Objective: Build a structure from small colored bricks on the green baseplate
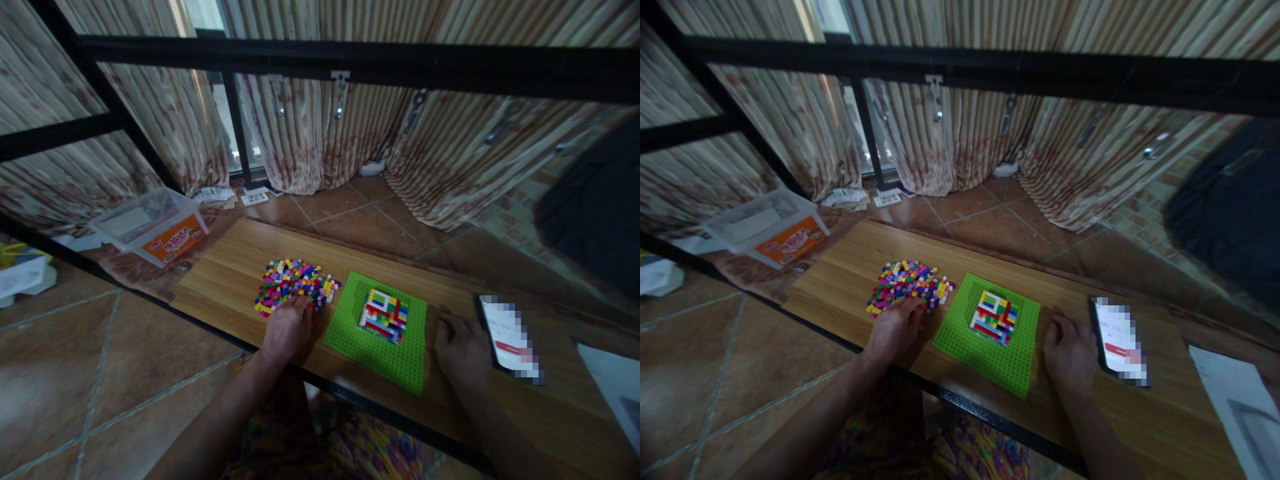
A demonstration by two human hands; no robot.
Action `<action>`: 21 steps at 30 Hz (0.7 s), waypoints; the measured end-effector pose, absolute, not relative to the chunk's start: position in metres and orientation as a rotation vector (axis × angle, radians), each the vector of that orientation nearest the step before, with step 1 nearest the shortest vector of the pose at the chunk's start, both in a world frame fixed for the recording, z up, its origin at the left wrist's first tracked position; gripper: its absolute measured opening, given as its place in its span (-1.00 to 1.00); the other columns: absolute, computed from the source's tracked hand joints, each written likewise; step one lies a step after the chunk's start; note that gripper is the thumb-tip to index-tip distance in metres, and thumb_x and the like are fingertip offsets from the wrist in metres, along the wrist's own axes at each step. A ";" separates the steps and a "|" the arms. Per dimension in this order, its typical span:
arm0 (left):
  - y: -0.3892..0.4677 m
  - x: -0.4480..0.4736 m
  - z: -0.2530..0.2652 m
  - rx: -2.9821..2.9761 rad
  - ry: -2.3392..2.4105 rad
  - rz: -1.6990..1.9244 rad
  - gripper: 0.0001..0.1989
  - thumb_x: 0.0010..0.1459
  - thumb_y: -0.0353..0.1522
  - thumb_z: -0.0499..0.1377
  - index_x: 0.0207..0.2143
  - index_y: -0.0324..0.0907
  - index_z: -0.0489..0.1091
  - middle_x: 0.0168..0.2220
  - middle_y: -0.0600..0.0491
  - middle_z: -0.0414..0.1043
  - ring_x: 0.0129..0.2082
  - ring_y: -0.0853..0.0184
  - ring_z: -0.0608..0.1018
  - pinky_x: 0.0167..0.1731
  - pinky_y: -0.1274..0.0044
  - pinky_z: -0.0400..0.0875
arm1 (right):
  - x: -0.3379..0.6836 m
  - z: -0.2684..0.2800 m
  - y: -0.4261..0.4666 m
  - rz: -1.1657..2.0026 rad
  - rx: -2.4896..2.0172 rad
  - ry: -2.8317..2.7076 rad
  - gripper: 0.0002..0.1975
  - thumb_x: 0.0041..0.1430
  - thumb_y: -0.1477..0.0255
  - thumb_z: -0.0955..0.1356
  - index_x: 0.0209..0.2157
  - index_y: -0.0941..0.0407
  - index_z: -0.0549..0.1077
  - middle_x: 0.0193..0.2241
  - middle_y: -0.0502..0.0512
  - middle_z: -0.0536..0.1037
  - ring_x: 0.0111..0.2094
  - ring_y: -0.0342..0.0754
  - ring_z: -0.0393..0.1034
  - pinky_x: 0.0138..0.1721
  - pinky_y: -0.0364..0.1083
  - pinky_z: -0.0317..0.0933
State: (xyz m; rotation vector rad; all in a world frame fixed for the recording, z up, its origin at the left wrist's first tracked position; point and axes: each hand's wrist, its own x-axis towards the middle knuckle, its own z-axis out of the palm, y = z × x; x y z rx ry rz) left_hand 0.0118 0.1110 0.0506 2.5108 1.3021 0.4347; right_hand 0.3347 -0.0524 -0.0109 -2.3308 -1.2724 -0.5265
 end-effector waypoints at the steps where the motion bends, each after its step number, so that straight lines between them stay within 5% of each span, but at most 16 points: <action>1: 0.111 0.012 0.050 2.507 1.302 0.456 -0.80 0.28 -0.39 -0.02 -0.20 -0.17 0.40 -0.26 -0.02 0.52 -0.27 0.27 0.54 -0.30 0.51 0.35 | 0.334 -0.011 -0.052 -0.531 -2.334 -1.270 -0.66 0.19 0.33 0.20 -0.20 0.19 0.51 -0.26 0.25 0.49 -0.22 0.09 0.35 -0.16 0.05 0.23; 4: 0.111 0.014 0.050 2.430 1.336 0.525 -0.82 0.25 -0.40 0.03 -0.16 -0.18 0.37 -0.29 -0.01 0.52 -0.31 0.28 0.55 -0.33 0.52 0.34 | 0.334 -0.012 -0.052 -0.540 -2.345 -1.268 -0.67 0.19 0.34 0.21 -0.20 0.19 0.51 -0.26 0.25 0.49 -0.22 0.11 0.35 -0.16 0.06 0.24; 9: 0.106 0.022 0.051 2.235 1.312 0.639 -0.95 0.17 -0.41 0.11 -0.35 -0.15 0.36 -0.45 0.10 0.47 -0.43 0.37 0.51 -0.40 0.58 0.30 | 0.332 -0.009 -0.051 -0.542 -2.323 -1.277 -0.69 0.18 0.35 0.21 -0.21 0.18 0.50 -0.27 0.23 0.50 -0.21 0.11 0.36 -0.15 0.08 0.24; 21: 0.091 0.076 0.056 2.095 0.860 0.724 -0.79 0.19 -0.45 0.08 -0.23 -0.14 0.51 -0.26 0.04 0.55 -0.26 0.36 0.56 -0.21 0.55 0.42 | 0.329 -0.005 -0.050 -0.489 -2.339 -1.243 -0.69 0.19 0.36 0.20 -0.20 0.19 0.50 -0.27 0.24 0.48 -0.20 0.10 0.33 -0.13 0.07 0.22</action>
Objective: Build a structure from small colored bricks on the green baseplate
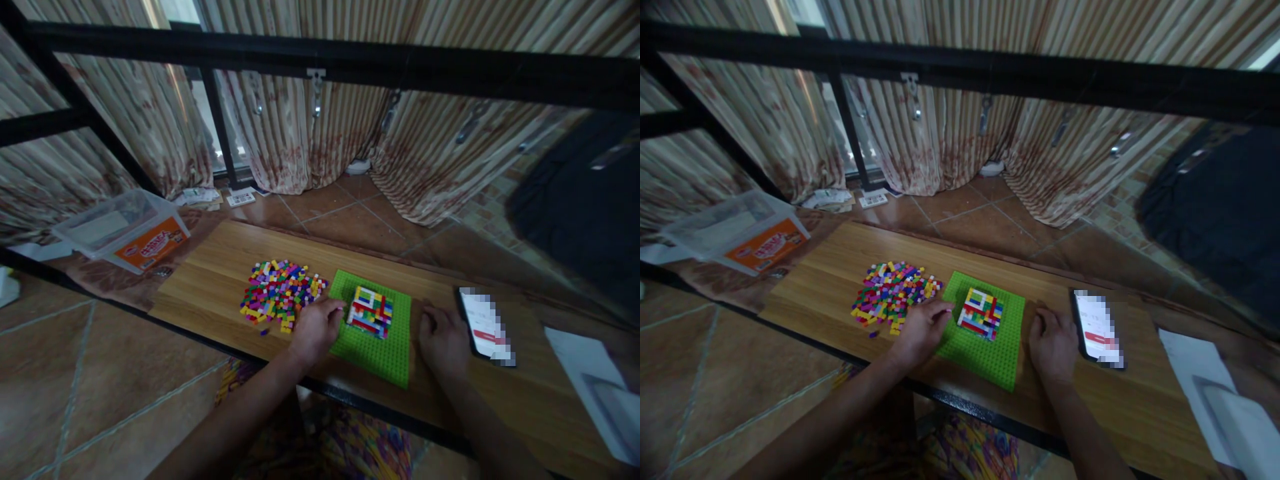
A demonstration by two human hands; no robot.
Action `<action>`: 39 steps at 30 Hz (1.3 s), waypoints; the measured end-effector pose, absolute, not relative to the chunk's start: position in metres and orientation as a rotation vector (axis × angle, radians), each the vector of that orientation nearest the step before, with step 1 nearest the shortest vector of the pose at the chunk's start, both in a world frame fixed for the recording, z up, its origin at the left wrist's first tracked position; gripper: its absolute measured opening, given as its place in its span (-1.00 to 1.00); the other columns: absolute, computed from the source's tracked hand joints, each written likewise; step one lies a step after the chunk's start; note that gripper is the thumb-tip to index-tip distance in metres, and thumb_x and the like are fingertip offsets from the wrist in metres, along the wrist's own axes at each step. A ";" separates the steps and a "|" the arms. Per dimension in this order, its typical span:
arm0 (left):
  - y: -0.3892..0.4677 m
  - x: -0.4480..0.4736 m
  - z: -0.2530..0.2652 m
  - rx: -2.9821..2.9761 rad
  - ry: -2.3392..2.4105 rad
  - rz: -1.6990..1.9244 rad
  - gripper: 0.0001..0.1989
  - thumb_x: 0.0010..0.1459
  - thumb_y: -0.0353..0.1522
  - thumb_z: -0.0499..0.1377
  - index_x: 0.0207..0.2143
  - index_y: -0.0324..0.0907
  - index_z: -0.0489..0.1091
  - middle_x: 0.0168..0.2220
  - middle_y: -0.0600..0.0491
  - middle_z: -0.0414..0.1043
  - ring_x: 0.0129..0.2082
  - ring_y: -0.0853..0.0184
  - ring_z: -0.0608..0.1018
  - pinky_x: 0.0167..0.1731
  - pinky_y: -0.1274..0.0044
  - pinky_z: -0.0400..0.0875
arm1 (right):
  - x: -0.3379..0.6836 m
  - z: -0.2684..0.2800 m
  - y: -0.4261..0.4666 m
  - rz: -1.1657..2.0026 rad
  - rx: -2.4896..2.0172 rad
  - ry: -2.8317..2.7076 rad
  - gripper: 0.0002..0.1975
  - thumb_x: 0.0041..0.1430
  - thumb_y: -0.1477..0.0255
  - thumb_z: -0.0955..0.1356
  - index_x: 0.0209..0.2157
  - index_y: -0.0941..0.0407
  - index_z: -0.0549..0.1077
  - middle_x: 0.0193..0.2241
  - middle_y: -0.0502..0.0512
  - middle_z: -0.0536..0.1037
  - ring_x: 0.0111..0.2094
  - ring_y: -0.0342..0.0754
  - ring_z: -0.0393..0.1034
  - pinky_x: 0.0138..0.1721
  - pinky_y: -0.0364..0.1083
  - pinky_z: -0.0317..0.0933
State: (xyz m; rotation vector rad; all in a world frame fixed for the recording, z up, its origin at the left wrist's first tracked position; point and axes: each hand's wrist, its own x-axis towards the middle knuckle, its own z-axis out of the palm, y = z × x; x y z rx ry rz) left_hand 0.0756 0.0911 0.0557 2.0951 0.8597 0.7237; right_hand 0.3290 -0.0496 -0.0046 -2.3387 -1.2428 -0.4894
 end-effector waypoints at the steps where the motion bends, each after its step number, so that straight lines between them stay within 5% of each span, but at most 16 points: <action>1: 0.090 0.079 0.056 2.101 0.845 0.711 -0.78 0.20 -0.45 0.07 -0.22 -0.13 0.51 -0.25 0.04 0.55 -0.24 0.35 0.56 -0.19 0.55 0.42 | 0.329 -0.005 -0.050 -0.485 -2.343 -1.241 -0.69 0.19 0.36 0.20 -0.20 0.19 0.50 -0.27 0.24 0.48 -0.19 0.10 0.33 -0.12 0.07 0.21; 6: 0.088 0.095 0.053 2.061 0.901 0.707 -0.80 0.16 -0.45 0.09 -0.18 -0.14 0.44 -0.24 0.03 0.54 -0.23 0.32 0.56 -0.17 0.51 0.45 | 0.329 -0.004 -0.050 -0.478 -2.342 -1.250 -0.70 0.19 0.37 0.19 -0.20 0.17 0.49 -0.25 0.24 0.49 -0.19 0.11 0.32 -0.12 0.06 0.19; 12: 0.088 0.102 0.052 2.068 0.901 0.666 -0.91 0.11 -0.47 0.12 -0.36 -0.13 0.39 -0.39 0.12 0.48 -0.37 0.38 0.53 -0.29 0.55 0.42 | 0.327 -0.002 -0.049 -0.493 -2.357 -1.242 -0.70 0.20 0.37 0.19 -0.21 0.16 0.49 -0.27 0.21 0.48 -0.20 0.09 0.32 -0.11 0.04 0.19; 24: 0.086 0.106 0.052 2.089 0.879 0.680 -0.85 0.15 -0.47 0.12 -0.37 -0.12 0.48 -0.33 0.11 0.54 -0.28 0.37 0.55 -0.20 0.55 0.42 | 0.327 -0.003 -0.048 -0.489 -2.337 -1.237 -0.70 0.20 0.36 0.19 -0.21 0.17 0.49 -0.27 0.23 0.49 -0.19 0.09 0.32 -0.11 0.04 0.19; 39: 0.077 0.098 0.051 2.160 0.916 0.711 -0.81 0.21 -0.44 0.05 -0.20 -0.12 0.43 -0.21 0.06 0.56 -0.22 0.32 0.57 -0.12 0.49 0.46 | 0.324 0.001 -0.048 -0.489 -2.347 -1.237 -0.70 0.21 0.37 0.18 -0.22 0.16 0.49 -0.26 0.22 0.49 -0.19 0.09 0.32 -0.11 0.04 0.20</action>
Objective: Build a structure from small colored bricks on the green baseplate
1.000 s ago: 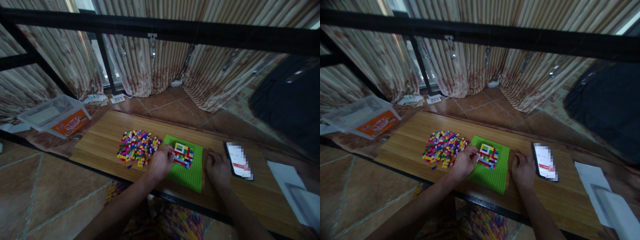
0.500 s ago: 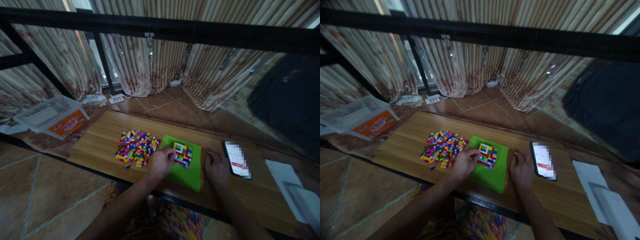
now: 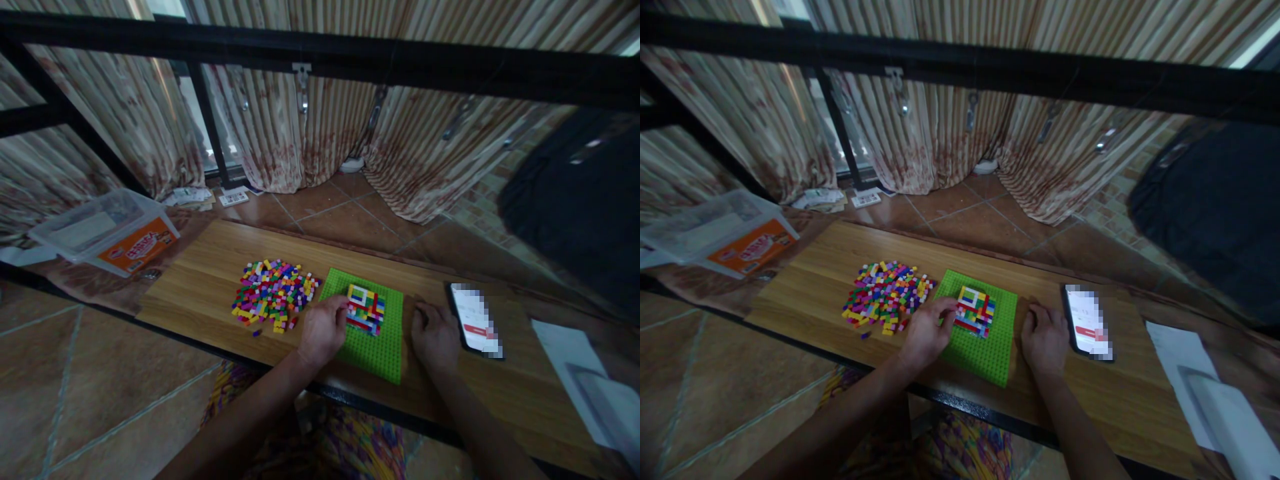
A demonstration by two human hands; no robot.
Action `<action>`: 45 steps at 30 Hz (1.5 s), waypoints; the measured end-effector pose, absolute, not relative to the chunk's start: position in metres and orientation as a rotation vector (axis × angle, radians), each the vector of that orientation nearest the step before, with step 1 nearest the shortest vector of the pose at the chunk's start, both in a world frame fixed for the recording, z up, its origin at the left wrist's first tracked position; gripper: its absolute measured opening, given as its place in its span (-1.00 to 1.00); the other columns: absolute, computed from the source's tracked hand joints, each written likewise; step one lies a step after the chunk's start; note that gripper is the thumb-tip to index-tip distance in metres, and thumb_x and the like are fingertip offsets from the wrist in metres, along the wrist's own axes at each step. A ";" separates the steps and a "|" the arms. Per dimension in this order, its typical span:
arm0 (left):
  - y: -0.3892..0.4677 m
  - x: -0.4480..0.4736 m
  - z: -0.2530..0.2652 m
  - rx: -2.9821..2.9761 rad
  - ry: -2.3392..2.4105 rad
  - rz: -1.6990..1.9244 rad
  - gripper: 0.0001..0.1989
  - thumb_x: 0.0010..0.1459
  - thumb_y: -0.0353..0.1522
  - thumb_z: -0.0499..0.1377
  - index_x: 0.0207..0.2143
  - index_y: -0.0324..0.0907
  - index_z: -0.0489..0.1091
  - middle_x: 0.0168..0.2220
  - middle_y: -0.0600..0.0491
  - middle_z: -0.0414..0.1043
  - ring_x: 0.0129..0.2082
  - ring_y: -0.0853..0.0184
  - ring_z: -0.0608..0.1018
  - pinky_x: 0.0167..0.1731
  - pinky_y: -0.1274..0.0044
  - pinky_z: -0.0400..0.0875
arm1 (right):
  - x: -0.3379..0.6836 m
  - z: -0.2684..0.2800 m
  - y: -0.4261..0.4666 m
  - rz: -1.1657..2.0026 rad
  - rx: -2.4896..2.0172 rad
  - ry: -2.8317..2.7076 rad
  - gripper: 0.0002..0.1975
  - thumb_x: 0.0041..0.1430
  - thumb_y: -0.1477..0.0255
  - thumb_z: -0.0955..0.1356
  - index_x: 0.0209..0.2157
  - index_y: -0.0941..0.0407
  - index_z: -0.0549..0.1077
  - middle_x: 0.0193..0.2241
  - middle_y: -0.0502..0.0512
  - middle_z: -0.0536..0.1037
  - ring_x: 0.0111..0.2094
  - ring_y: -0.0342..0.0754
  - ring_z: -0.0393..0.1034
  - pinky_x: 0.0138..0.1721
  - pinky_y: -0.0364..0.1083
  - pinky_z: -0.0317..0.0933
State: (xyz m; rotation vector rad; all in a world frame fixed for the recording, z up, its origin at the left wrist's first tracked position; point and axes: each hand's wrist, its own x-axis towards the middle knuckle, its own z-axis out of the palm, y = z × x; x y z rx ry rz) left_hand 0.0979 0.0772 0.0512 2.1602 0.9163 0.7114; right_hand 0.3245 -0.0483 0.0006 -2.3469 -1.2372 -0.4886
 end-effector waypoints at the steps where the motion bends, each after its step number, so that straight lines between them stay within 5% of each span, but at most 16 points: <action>1: 0.076 0.096 0.051 2.183 0.905 0.712 -0.80 0.22 -0.44 0.04 -0.19 -0.12 0.43 -0.21 0.05 0.56 -0.21 0.32 0.57 -0.12 0.48 0.45 | 0.325 0.000 -0.048 -0.486 -2.350 -1.236 -0.70 0.21 0.36 0.18 -0.22 0.16 0.49 -0.26 0.22 0.49 -0.20 0.09 0.32 -0.11 0.04 0.20; 9: 0.070 0.091 0.046 2.441 0.739 0.659 -0.67 0.23 -0.51 -0.01 0.00 -0.15 0.37 -0.04 -0.02 0.48 -0.05 0.28 0.50 -0.01 0.42 0.43 | 0.329 -0.004 -0.050 -0.471 -2.349 -1.258 -0.70 0.19 0.37 0.19 -0.21 0.17 0.49 -0.27 0.24 0.49 -0.18 0.11 0.32 -0.12 0.06 0.19; 25: 0.067 0.096 0.048 2.553 0.738 0.537 -0.70 0.19 -0.49 0.04 -0.03 -0.19 0.37 -0.04 -0.05 0.45 -0.04 0.21 0.48 0.01 0.39 0.42 | 0.338 -0.016 -0.054 -0.549 -2.302 -1.320 -0.71 0.19 0.36 0.20 -0.21 0.18 0.48 -0.27 0.22 0.48 -0.20 0.11 0.34 -0.17 0.06 0.20; 30: 0.064 0.077 0.049 2.450 0.821 0.685 -0.62 0.22 -0.46 0.02 0.10 -0.19 0.27 -0.03 -0.06 0.43 -0.03 0.25 0.47 0.04 0.43 0.40 | 0.341 -0.018 -0.054 -0.588 -2.283 -1.348 -0.72 0.19 0.37 0.21 -0.22 0.17 0.48 -0.28 0.21 0.48 -0.22 0.10 0.34 -0.18 0.05 0.20; 36: 0.094 0.032 0.046 2.393 1.143 0.814 -0.70 0.21 -0.55 -0.02 -0.11 -0.20 0.42 -0.12 -0.06 0.44 -0.14 0.29 0.50 -0.09 0.47 0.45 | 0.342 -0.020 -0.055 -0.558 -2.321 -1.329 -0.69 0.19 0.35 0.20 -0.22 0.20 0.50 -0.28 0.25 0.48 -0.21 0.11 0.33 -0.19 0.04 0.17; 45: 0.116 0.021 0.049 2.588 1.182 0.510 -0.79 0.18 -0.55 0.02 -0.38 -0.20 0.42 -0.25 -0.05 0.44 -0.25 0.27 0.47 -0.18 0.46 0.39 | 0.336 -0.014 -0.053 -0.535 -2.324 -1.310 -0.68 0.20 0.35 0.19 -0.20 0.20 0.50 -0.28 0.25 0.47 -0.22 0.10 0.32 -0.17 0.04 0.17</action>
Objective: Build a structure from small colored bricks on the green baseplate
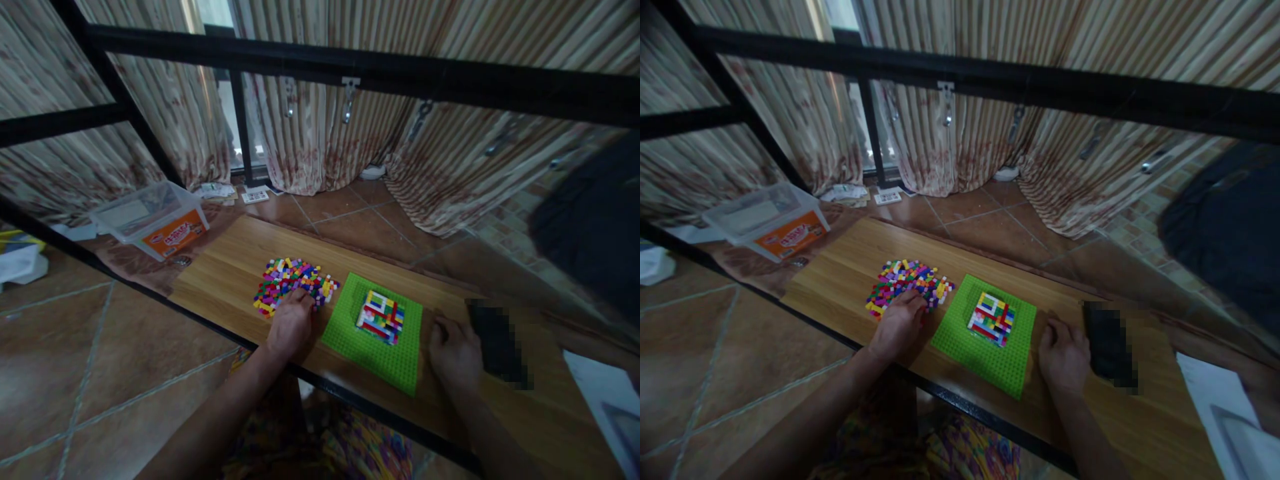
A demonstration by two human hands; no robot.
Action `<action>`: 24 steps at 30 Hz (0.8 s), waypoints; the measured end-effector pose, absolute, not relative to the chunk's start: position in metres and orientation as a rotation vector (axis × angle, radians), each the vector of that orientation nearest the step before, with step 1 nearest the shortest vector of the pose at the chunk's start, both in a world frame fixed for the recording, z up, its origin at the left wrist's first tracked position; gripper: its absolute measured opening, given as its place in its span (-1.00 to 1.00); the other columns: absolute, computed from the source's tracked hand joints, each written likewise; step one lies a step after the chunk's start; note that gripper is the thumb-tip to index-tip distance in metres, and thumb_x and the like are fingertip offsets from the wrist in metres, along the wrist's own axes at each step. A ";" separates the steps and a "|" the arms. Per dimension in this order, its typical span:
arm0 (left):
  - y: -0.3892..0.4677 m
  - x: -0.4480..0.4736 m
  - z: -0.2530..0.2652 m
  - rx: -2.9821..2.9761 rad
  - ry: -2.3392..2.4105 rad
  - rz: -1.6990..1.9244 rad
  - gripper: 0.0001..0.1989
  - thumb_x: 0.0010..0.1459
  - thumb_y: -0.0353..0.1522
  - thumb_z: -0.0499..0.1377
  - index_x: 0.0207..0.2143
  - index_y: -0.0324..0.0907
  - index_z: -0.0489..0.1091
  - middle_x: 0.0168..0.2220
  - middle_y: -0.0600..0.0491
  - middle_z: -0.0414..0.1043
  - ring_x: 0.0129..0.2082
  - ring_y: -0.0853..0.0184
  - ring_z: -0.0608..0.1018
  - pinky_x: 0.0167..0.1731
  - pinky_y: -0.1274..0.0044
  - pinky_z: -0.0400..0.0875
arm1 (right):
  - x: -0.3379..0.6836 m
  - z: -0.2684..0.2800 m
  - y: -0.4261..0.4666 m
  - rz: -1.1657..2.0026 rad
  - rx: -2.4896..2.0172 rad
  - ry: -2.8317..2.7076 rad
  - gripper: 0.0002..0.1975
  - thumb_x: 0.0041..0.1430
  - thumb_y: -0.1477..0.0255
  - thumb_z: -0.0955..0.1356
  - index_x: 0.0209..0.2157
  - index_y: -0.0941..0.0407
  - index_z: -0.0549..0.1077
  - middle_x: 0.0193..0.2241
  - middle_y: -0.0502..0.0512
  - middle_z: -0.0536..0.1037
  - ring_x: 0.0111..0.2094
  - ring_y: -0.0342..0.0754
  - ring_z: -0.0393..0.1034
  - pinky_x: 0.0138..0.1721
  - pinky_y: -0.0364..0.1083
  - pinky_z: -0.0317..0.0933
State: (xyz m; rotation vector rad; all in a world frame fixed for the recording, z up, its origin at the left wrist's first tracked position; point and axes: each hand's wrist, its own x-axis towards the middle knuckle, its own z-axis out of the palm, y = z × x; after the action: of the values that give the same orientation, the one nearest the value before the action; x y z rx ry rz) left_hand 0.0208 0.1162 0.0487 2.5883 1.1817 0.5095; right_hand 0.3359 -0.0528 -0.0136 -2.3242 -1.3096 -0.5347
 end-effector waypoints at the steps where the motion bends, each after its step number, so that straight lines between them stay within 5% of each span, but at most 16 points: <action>1: 0.115 0.021 0.050 2.588 1.194 0.497 -0.79 0.19 -0.54 0.01 -0.38 -0.20 0.41 -0.26 -0.05 0.44 -0.25 0.27 0.47 -0.19 0.46 0.38 | 0.335 -0.013 -0.052 -0.541 -2.327 -1.295 -0.68 0.20 0.35 0.20 -0.21 0.20 0.50 -0.28 0.25 0.47 -0.22 0.10 0.32 -0.17 0.04 0.17; 9: 0.102 0.038 0.069 2.334 1.173 0.460 -0.80 0.27 -0.41 -0.03 -0.27 -0.16 0.39 -0.32 0.03 0.50 -0.34 0.33 0.52 -0.31 0.53 0.33 | 0.332 -0.010 -0.051 -0.515 -2.323 -1.264 -0.68 0.20 0.35 0.19 -0.21 0.19 0.50 -0.28 0.24 0.48 -0.21 0.09 0.32 -0.15 0.03 0.18; 17: 0.088 0.075 0.064 2.187 0.921 0.581 -0.81 0.22 -0.40 0.03 -0.21 -0.14 0.44 -0.25 0.03 0.54 -0.25 0.34 0.55 -0.21 0.55 0.37 | 0.330 -0.008 -0.050 -0.524 -2.326 -1.247 -0.68 0.20 0.35 0.19 -0.21 0.19 0.51 -0.28 0.24 0.49 -0.23 0.08 0.33 -0.14 0.04 0.19; 24: 0.090 0.095 0.063 2.141 0.923 0.485 -0.85 0.20 -0.36 0.08 -0.31 -0.15 0.45 -0.37 0.07 0.53 -0.35 0.35 0.54 -0.32 0.56 0.35 | 0.329 -0.006 -0.050 -0.527 -2.350 -1.233 -0.68 0.21 0.35 0.20 -0.22 0.19 0.52 -0.27 0.25 0.50 -0.22 0.08 0.34 -0.14 0.03 0.21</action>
State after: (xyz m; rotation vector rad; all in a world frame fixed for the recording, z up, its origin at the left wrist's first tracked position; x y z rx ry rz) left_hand 0.0948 0.0899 0.0630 2.1405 0.9232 0.4851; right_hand 0.3288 -0.0497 -0.0063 -2.3498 -1.2335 -0.5274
